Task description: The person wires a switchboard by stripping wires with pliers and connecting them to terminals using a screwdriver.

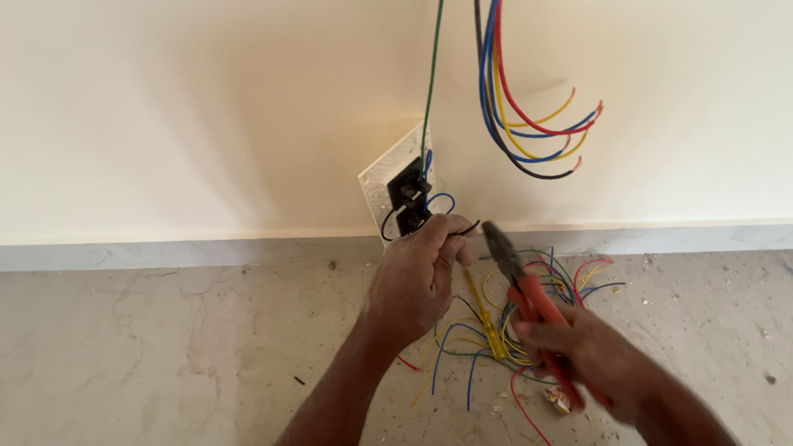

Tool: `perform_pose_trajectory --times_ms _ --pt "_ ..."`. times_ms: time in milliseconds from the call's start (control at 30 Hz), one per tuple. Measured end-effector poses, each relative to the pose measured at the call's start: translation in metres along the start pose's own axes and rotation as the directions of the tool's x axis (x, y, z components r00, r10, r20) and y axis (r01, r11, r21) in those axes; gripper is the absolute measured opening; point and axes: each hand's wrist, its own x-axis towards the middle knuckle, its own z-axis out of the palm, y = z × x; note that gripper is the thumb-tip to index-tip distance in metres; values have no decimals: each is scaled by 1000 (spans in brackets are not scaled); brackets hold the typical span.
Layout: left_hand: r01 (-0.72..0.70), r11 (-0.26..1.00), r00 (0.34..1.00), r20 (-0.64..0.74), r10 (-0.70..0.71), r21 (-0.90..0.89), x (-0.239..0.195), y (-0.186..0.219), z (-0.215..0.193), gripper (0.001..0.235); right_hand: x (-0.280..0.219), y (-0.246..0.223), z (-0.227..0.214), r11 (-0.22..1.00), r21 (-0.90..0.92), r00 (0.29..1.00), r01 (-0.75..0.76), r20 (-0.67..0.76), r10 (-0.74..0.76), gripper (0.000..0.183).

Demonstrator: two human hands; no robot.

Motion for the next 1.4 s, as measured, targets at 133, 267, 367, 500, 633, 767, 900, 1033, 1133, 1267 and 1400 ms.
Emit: perform_pose_trajectory --times_ms 133,267,367,500,633,767,900,1033,1133,1267,1400 --pt "-81 996 996 -31 83 40 0 0 3 17 -22 -9 23 996 -17 996 91 28 -90 36" --pt "-95 992 993 -66 100 86 0 5 6 15 -27 -16 30 988 -8 987 152 61 -151 34" --pt "20 985 999 -43 -12 170 -1 10 7 16 -30 -18 31 967 151 968 205 114 -223 30" --pt "-20 968 1000 -7 22 249 0 7 10 11 -21 -12 37 950 -39 951 308 13 -308 24" --pt "-35 951 999 32 27 308 -3 3 14 20 -21 -10 40 845 -207 851 494 -84 -518 18" --pt "-4 943 999 39 -10 333 -5 3 16 15 -32 -24 45 806 -398 809 439 -215 -547 14" --pt "-49 958 999 23 45 282 -6 1 19 15 -36 -30 46 822 -505 858 262 -268 -438 17" --pt "-57 959 998 6 57 279 -7 2 19 13 -35 -28 43 736 -550 778 395 -227 -586 13" --pt "-65 960 998 3 67 271 -7 2 18 13 -32 -25 43 751 -575 804 324 -251 -539 15" --pt "-50 954 998 -10 56 296 -5 5 19 6 -29 -22 41 693 -583 731 424 -232 -642 26" --pt "-54 962 997 60 40 267 -5 16 12 8 -31 -29 35 815 -511 884 272 -203 -422 32"
